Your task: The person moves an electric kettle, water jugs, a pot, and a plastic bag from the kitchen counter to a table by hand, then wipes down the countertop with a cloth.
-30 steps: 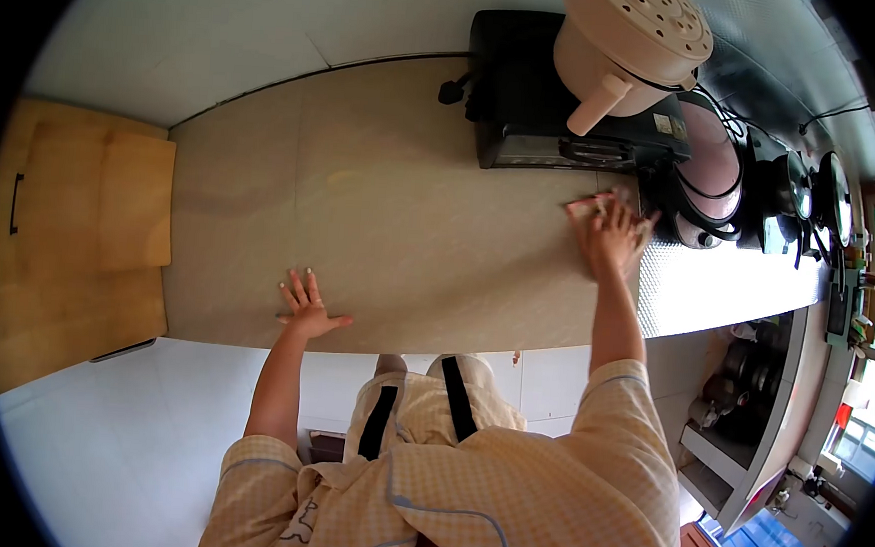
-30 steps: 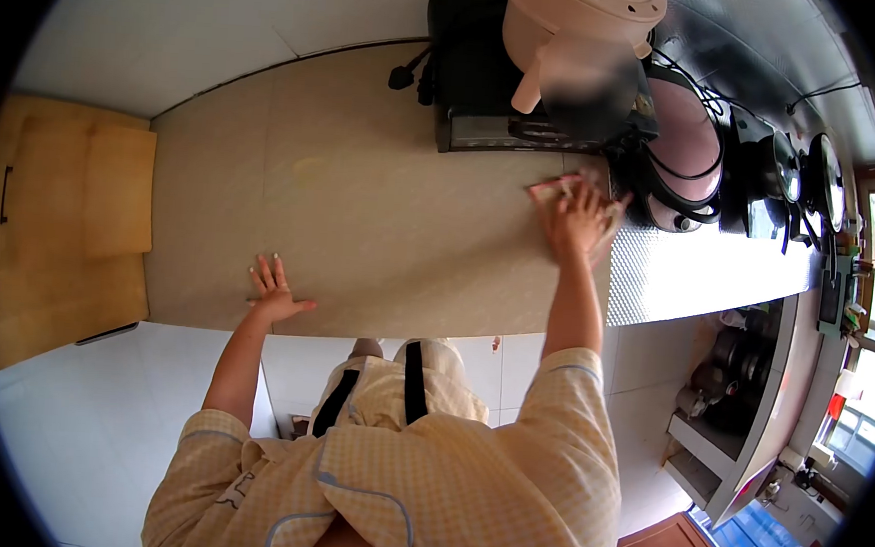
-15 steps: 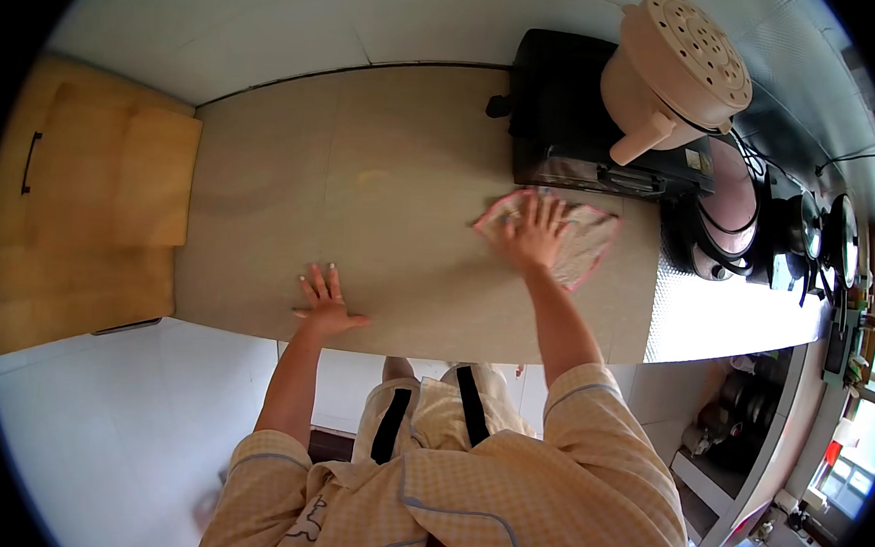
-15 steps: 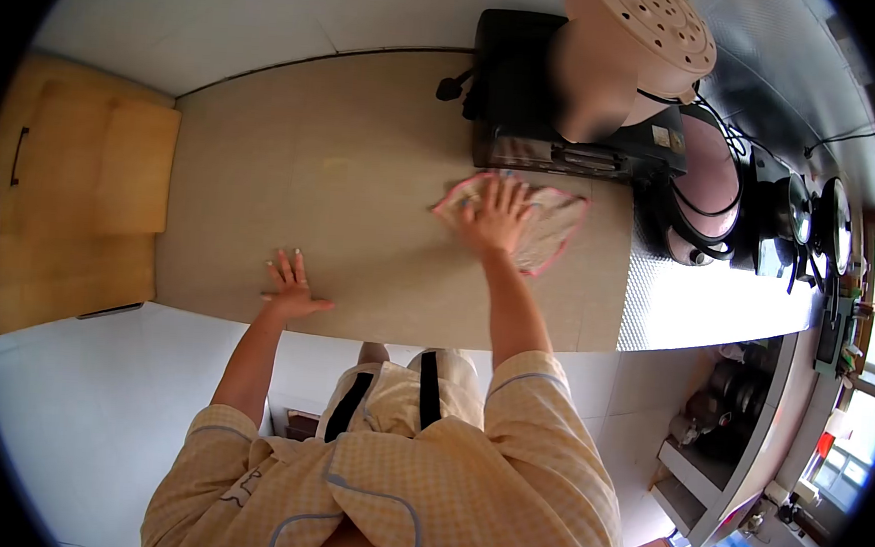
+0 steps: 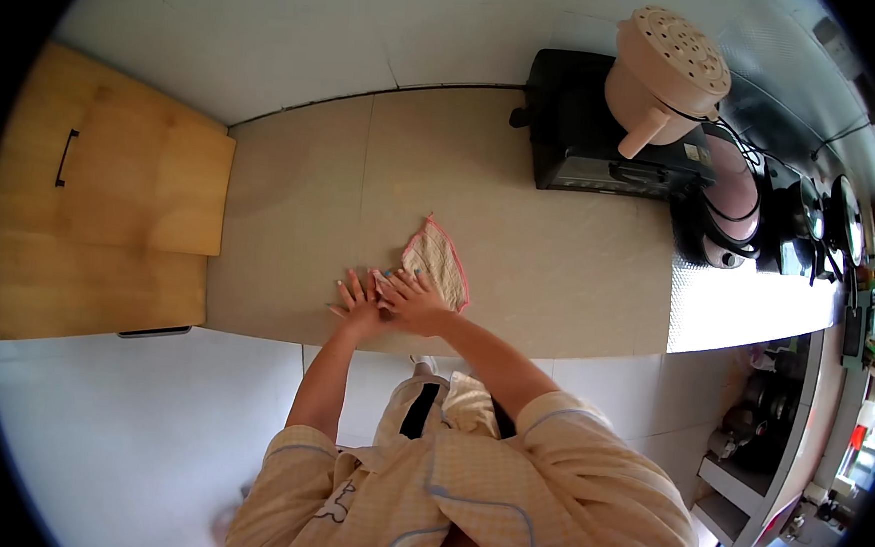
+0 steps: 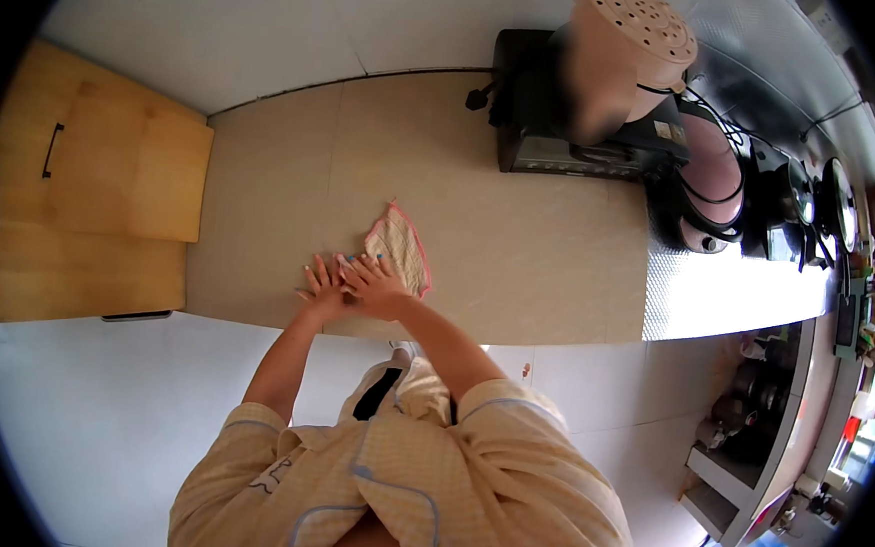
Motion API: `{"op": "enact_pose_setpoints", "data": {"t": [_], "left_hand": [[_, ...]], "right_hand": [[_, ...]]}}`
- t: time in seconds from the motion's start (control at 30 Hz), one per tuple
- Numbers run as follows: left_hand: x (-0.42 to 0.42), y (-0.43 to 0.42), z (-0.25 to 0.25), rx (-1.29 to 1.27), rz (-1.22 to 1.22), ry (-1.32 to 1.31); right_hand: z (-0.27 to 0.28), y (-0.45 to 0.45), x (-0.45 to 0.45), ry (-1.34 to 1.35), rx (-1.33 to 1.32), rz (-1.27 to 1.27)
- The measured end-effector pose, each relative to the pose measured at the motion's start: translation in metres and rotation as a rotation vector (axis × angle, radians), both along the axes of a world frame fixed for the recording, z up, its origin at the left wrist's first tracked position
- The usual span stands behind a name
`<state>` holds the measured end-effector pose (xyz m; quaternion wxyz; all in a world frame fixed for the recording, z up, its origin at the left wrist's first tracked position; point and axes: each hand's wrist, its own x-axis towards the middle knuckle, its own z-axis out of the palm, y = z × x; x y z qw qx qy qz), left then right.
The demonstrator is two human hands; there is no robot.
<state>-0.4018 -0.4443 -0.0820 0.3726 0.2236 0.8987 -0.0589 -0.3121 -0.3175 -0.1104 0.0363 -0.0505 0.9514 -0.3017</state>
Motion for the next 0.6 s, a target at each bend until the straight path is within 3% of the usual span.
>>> {"op": "enact_pose_setpoints", "data": {"t": [0.13, 0.2, 0.23, 0.27, 0.33, 0.43, 0.47, 0.53, 0.6], "left_hand": [[-0.006, -0.007, 0.003, 0.325, 0.071, 0.166], [-0.004, -0.002, -0.008, 0.950, 0.167, 0.441], [0.009, 0.022, 0.017, 1.022, 0.099, 0.563], [0.017, 0.038, 0.023, 1.026, 0.095, 0.565], [0.028, 0.058, 0.028, 0.908, -0.005, 0.292], [0.037, 0.067, -0.005, 0.725, 0.147, 0.361], [0.034, 0.064, -0.022, 0.727, 0.143, 0.364], [0.026, 0.057, -0.049, 0.823, 0.288, 0.245], [0.023, 0.050, -0.057, 0.898, 0.392, 0.116]], "right_hand": [[0.057, 0.060, 0.041, 0.036, 0.075, -0.008], [0.040, 0.079, 0.060, 0.068, 0.053, -0.131], [0.034, 0.089, 0.070, 0.099, 0.091, -0.222], [0.028, 0.099, 0.079, 0.130, 0.128, -0.312], [0.014, 0.116, 0.099, 0.036, 0.160, -0.582], [0.004, 0.129, 0.117, -0.201, 0.312, -0.795], [0.004, 0.127, 0.115, -0.197, 0.310, -0.799], [0.001, 0.120, 0.109, -0.149, 0.324, -0.583], [-0.010, 0.106, 0.093, -0.021, 0.175, -0.330]]}}
